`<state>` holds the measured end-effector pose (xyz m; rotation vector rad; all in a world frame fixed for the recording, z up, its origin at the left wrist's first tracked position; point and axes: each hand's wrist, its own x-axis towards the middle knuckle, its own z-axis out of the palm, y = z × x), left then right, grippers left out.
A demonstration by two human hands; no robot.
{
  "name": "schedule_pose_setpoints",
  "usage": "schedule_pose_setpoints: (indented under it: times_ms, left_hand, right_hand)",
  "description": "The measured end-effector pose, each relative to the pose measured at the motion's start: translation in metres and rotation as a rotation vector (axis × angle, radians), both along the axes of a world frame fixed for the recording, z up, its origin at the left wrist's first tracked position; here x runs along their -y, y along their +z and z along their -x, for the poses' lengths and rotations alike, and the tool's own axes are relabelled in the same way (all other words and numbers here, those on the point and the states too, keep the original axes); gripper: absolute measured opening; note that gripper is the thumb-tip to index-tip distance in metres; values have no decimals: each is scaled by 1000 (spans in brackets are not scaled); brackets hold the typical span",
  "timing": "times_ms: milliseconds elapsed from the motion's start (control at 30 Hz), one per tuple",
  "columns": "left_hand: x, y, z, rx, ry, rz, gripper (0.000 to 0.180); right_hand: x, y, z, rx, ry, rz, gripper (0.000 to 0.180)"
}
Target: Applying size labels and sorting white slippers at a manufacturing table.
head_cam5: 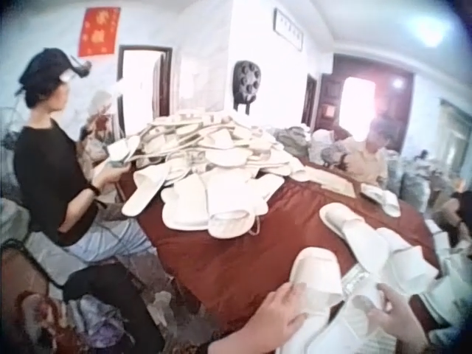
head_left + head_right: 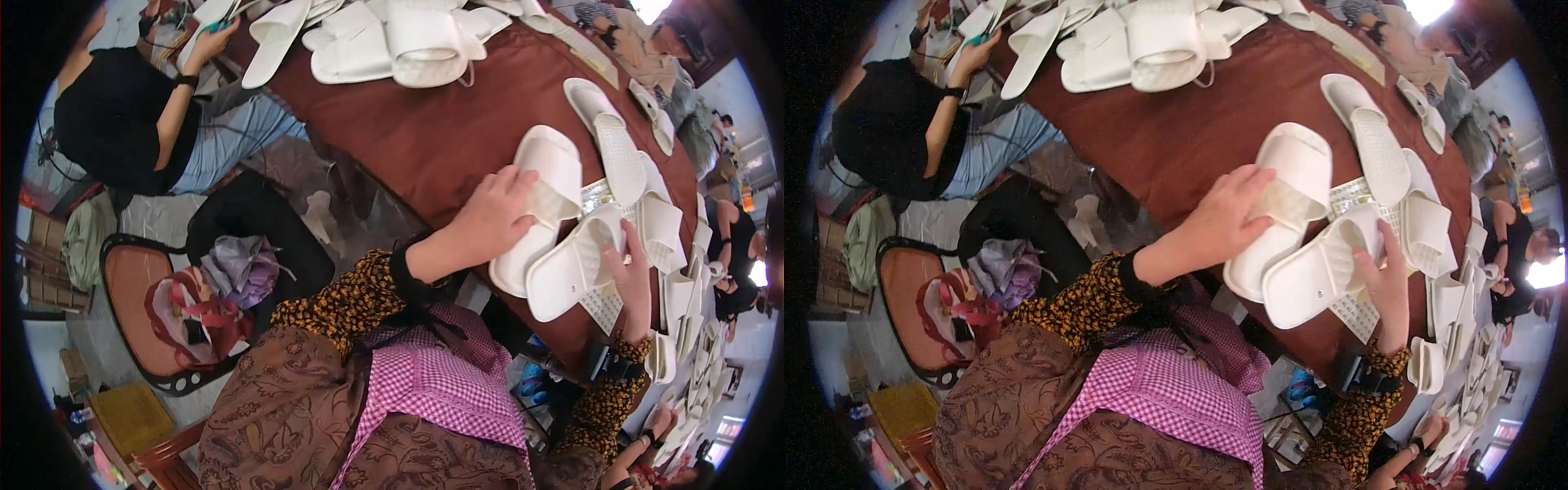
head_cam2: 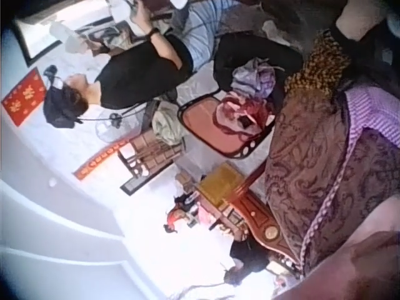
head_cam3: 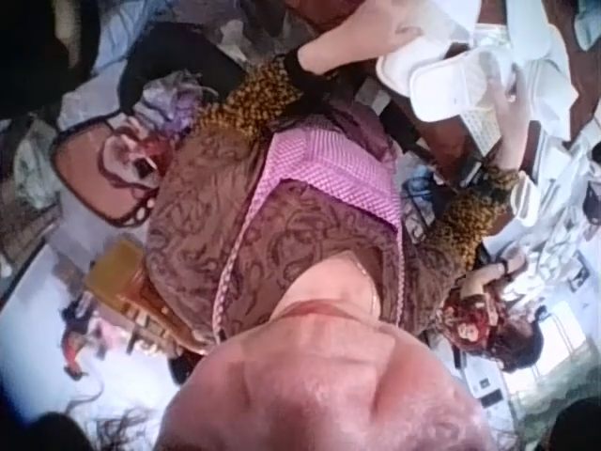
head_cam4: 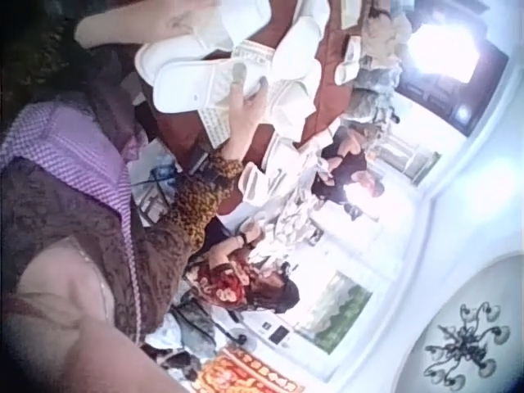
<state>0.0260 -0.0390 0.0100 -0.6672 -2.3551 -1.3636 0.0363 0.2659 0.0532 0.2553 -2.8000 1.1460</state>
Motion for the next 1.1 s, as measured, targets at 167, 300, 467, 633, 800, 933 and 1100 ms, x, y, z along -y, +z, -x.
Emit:
schedule_pose_setpoints:
  times_ms: [167,300,467,633,800,933,1100]
  left_hand:
    - [2,0,-18,30,-54,-125,59]
    - [8,-2,-32,134,-77,-202,49]
    - [20,-4,-52,537,-237,-357,30]
    - [17,4,-56,848,-334,-325,32]
    - [20,-28,-48,1114,-478,-613,46]
    - [18,-29,-35,1328,-490,-703,47]
    - [2,-38,-26,1296,-556,-618,35]
  right_hand:
    - [3,12,-5,83,-31,-32,57]
    - [-2,17,-6,126,-113,98,58]
    - [-4,21,-14,128,-21,147,63]
    - [-6,15,-19,248,-148,301,63]
    - [-8,18,-23,364,-173,371,33]
    - [-26,16,-28,314,-193,509,34]
    - [-29,9,-33,332,-266,667,30]
